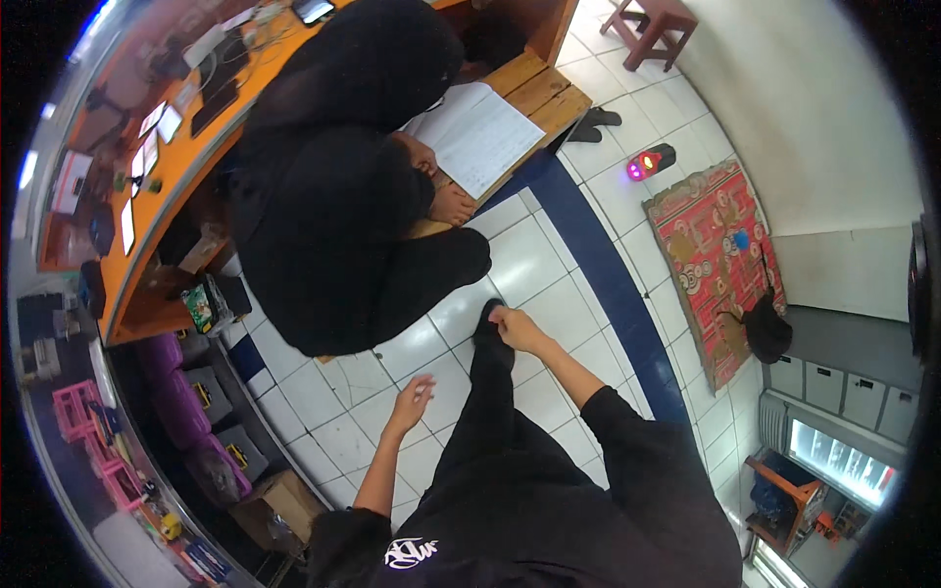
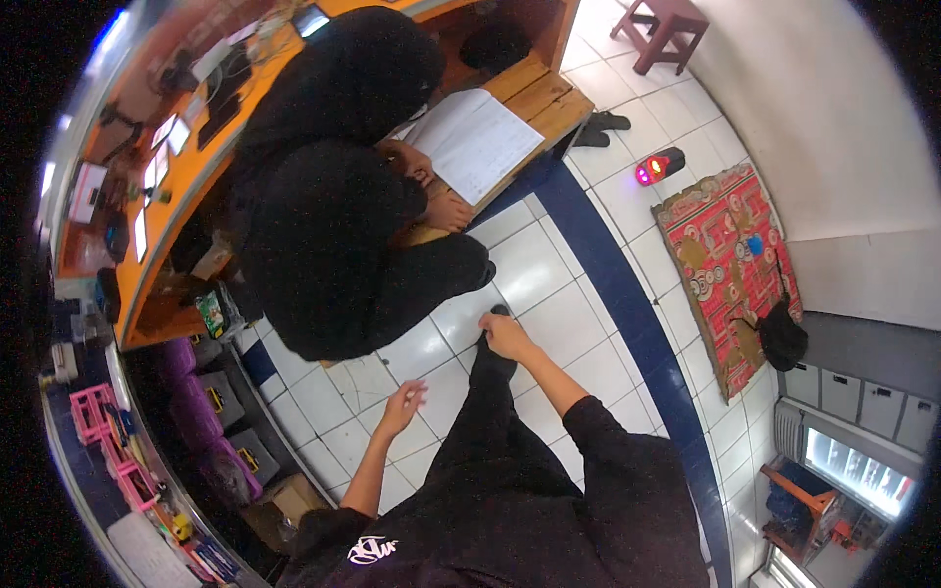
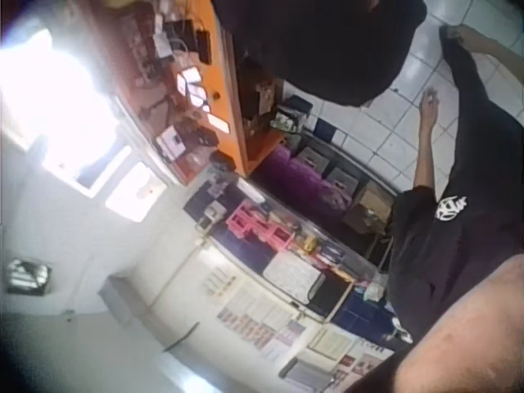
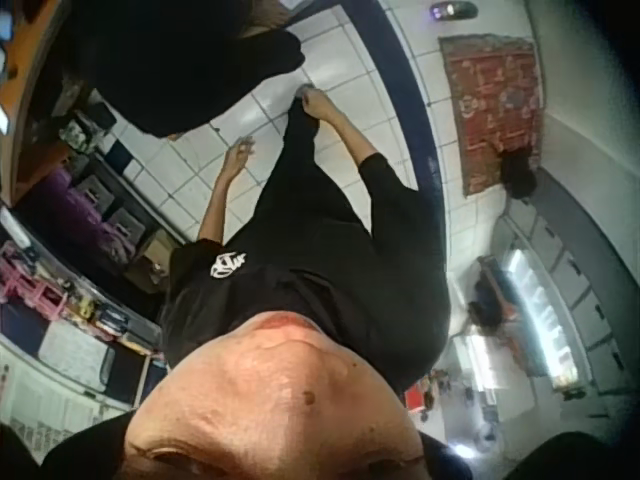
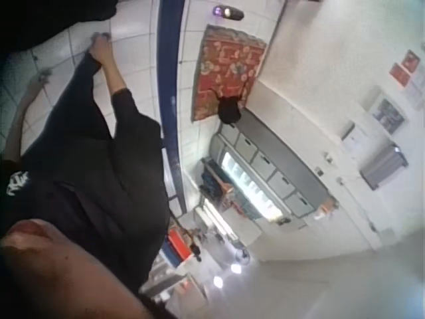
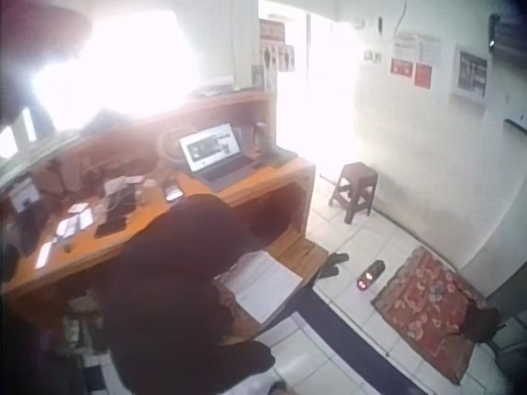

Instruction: Preparing and packing food boxes with rice, fried chicken, and scrambled eggs.

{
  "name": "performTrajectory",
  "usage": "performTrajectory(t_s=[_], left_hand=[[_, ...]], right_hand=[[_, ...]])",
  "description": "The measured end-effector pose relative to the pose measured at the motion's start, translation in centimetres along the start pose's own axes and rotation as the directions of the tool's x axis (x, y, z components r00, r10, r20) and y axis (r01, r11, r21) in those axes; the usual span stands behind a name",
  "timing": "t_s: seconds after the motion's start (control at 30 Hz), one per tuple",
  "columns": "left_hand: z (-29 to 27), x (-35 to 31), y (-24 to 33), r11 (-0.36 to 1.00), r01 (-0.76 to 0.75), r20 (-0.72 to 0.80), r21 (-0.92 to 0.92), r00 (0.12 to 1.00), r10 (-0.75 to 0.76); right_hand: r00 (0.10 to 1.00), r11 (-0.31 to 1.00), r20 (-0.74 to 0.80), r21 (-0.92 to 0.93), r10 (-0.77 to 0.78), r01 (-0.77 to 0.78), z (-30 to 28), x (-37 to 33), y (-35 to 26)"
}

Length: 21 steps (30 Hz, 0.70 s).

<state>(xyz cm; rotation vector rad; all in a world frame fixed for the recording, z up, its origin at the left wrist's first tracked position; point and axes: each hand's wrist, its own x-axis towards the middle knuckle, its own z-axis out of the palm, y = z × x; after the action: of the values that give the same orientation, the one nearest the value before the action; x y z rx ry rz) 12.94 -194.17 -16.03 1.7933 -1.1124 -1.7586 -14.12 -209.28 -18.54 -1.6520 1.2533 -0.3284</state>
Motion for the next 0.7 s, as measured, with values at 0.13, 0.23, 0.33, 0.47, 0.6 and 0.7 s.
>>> performTrajectory(t_s=[0.13, 0.23, 0.33, 0.47, 0.6, 0.7], left_hand=[[3.6, 16.5, 9.7, 0.928, -0.271, 0.041, 0.256, 0.962, 0.270], [4.3, 29.9, 15.7, 0.741, -0.482, -0.013, 0.467, 0.834, 0.551], [6.0, 42.6, 22.0, 0.615, -0.416, -0.069, 0.670, 0.789, 0.610], [6.7, 54.9, 26.5, 0.507, -0.276, -0.149, 0.817, 0.748, 0.647], [11.1, 61.1, 29.2, 0.569, -0.108, -0.312, 0.815, 0.746, 0.589], [11.4, 61.9, 28.1, 0.604, -0.060, -0.384, 0.795, 0.720, 0.578]], right_hand=[[0.997, 0.986, -0.046, 0.150, -0.062, 0.068, -4.5, 7.9, 4.3], [0.991, 0.975, -0.050, 0.191, 0.124, -0.112, -8.3, 13.5, 9.0], [0.946, 0.960, -0.186, 0.143, 0.265, -0.240, -12.5, 17.1, 15.8], [0.890, 0.901, -0.235, 0.297, 0.391, -0.317, -14.1, 20.9, 20.2], [0.874, 0.859, -0.152, 0.320, 0.462, -0.399, -13.6, 21.7, 24.5], [0.887, 0.850, -0.057, 0.319, 0.459, -0.419, -11.8, 22.4, 24.4]])
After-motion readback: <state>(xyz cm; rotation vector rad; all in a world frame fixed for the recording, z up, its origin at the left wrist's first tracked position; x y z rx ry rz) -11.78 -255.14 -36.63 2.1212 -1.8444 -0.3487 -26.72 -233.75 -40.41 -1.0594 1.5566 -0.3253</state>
